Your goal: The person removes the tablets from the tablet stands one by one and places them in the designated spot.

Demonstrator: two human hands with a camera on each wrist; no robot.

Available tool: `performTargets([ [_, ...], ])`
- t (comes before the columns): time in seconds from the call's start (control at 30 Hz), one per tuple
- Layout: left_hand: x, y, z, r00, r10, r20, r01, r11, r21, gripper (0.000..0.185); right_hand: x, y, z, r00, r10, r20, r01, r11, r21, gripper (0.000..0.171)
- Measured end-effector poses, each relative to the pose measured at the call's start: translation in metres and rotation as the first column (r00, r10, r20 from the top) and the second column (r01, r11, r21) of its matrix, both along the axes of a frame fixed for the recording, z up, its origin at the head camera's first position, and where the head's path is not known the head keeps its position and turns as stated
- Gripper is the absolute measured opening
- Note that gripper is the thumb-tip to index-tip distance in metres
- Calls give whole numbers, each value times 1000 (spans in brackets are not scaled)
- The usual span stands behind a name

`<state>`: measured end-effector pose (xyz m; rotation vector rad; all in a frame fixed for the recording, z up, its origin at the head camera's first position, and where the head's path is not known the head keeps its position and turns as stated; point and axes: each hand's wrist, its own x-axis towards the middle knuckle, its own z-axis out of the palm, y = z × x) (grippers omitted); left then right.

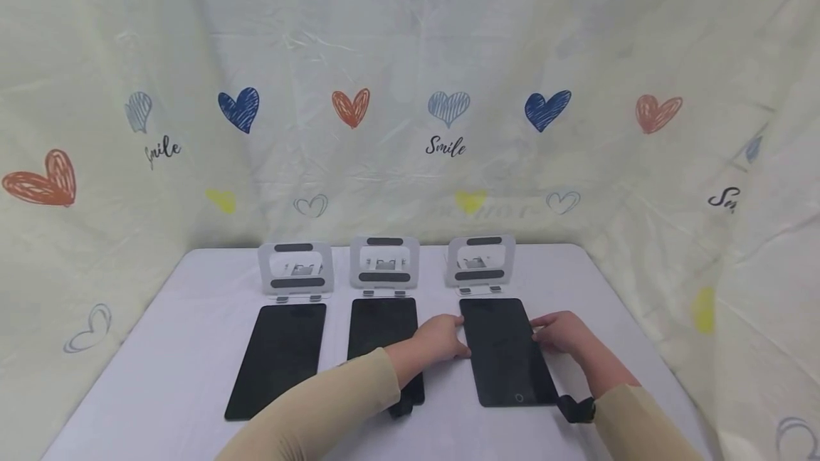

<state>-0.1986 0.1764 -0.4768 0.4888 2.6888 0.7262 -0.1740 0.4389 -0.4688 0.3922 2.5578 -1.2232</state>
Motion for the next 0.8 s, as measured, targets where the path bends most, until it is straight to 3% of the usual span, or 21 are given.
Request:
performTargets([
  [0.43, -2, 5, -1, 1000, 1, 20, -1, 1000, 0, 64, 3, 0, 7, 999, 33, 13, -33, 999, 41, 38],
  [0.8, 2, -2, 12, 994, -34, 104, 28, 998, 60, 56, 6, 2, 10, 999, 44, -21, -43, 998, 49, 37],
])
